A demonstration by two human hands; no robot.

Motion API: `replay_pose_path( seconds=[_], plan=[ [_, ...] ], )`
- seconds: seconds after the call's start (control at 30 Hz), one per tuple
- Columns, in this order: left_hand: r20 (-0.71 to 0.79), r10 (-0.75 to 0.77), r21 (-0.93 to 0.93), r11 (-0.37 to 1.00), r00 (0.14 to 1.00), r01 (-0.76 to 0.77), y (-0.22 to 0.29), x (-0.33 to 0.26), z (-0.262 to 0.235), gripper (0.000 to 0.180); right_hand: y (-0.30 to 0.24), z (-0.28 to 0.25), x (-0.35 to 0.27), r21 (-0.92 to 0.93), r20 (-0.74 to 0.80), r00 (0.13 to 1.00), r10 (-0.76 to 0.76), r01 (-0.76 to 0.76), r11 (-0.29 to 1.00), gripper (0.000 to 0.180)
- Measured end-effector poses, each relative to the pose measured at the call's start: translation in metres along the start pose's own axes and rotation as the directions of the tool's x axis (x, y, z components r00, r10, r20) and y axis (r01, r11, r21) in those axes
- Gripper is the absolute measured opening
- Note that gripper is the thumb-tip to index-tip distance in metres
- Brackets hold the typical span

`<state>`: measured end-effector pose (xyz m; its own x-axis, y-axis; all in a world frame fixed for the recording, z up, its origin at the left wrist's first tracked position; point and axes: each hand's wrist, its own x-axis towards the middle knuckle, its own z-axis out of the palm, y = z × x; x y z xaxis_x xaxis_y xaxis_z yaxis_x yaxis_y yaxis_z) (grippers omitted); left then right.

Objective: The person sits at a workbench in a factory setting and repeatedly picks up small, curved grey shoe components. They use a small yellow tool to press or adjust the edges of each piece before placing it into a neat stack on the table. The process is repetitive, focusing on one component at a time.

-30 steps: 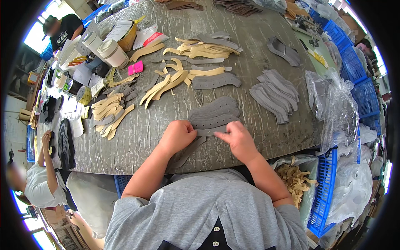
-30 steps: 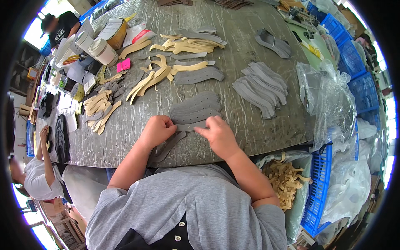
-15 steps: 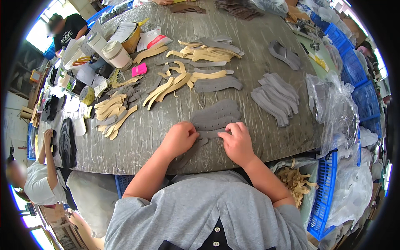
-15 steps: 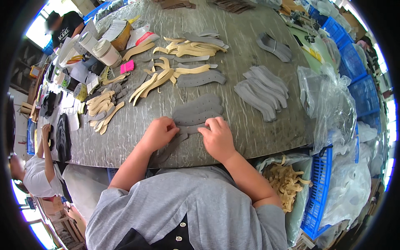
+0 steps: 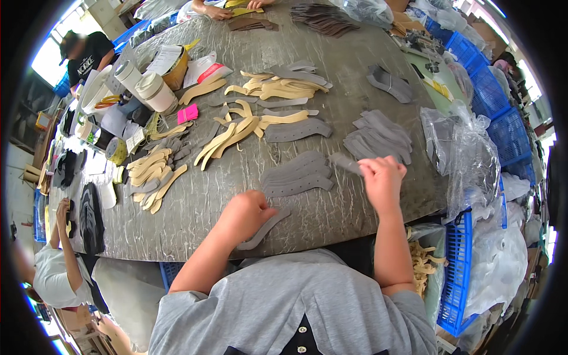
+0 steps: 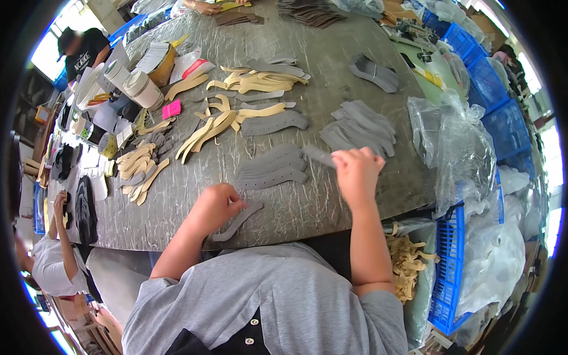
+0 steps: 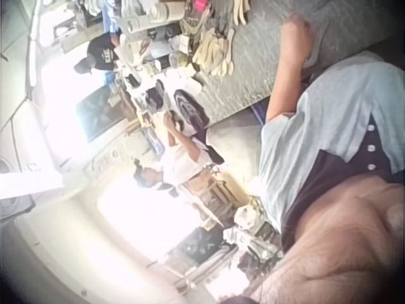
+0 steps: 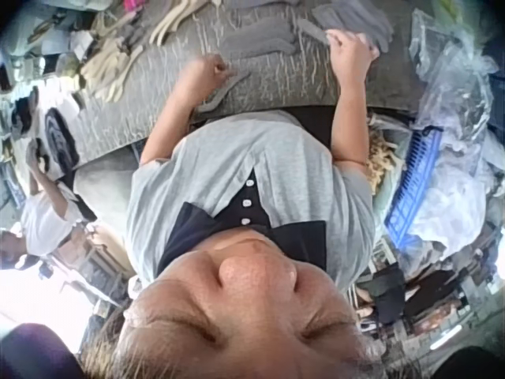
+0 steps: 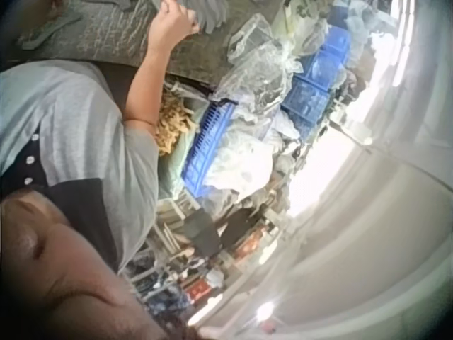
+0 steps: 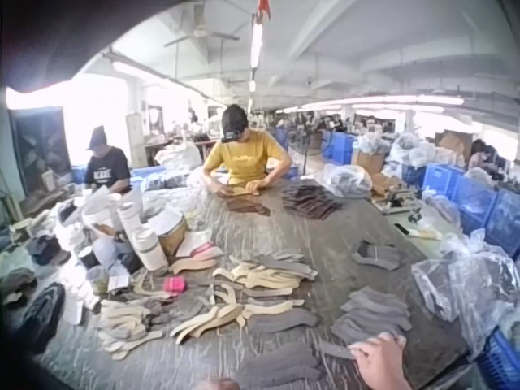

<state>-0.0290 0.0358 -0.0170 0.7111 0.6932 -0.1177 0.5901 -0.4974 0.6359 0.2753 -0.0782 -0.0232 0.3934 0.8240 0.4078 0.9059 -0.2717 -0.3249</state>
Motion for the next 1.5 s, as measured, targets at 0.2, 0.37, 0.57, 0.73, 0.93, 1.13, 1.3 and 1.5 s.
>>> replay_pose_path(
  seconds=[0.2, 0.37, 0.57, 0.73, 0.93, 1.13, 1.3, 1.5],
  plan=[
    [0.149, 0.089, 0.166, 0.980, 0.985, -0.114, 0.000, -0.002, 0.037, 0.021, 0.004, 0.019, 0.002, -0.172, -0.297, 0.955, 0.020, -0.074, 0.982, 0.008],
    [0.213, -0.056, -0.383, 0.914, 0.975, 0.136, 0.014, 0.001, 0.011, 0.016, -0.063, 0.023, -0.029, 0.707, 0.245, 0.958, -0.147, -0.074, 0.703, 0.008],
    [0.133, -0.059, -0.769, 0.624, 0.989, 0.140, 0.023, 0.004, 0.004, 0.015, -0.095, 0.017, -0.037, 0.824, 0.487, 0.858, -0.161, -0.391, 0.410, 0.010],
    [0.009, 0.004, -0.690, 0.724, 1.000, 0.004, 0.022, 0.005, 0.010, 0.019, -0.097, 0.014, -0.038, 0.840, 0.419, 0.891, -0.175, -0.307, 0.447, 0.009],
    [0.066, -0.001, -0.687, 0.726, 0.998, 0.046, 0.027, 0.006, 0.005, 0.020, -0.096, 0.016, -0.041, 0.847, 0.491, 0.855, -0.168, -0.424, 0.320, 0.007],
    [-0.036, 0.028, -0.555, 0.831, 0.999, -0.043, 0.030, 0.003, 0.004, 0.020, -0.100, 0.012, -0.041, 0.810, 0.528, 0.842, -0.111, -0.459, 0.365, 0.010],
    [-0.087, 0.086, -0.517, 0.847, 0.993, -0.118, 0.031, 0.004, 0.005, 0.019, -0.098, 0.012, -0.042, 0.822, 0.539, 0.832, -0.129, -0.487, 0.294, 0.009],
    [-0.142, 0.143, -0.477, 0.857, 0.979, -0.194, 0.036, 0.004, 0.006, 0.025, -0.093, 0.025, -0.046, 0.811, 0.582, 0.800, -0.150, -0.555, 0.183, 0.005]
  ],
)
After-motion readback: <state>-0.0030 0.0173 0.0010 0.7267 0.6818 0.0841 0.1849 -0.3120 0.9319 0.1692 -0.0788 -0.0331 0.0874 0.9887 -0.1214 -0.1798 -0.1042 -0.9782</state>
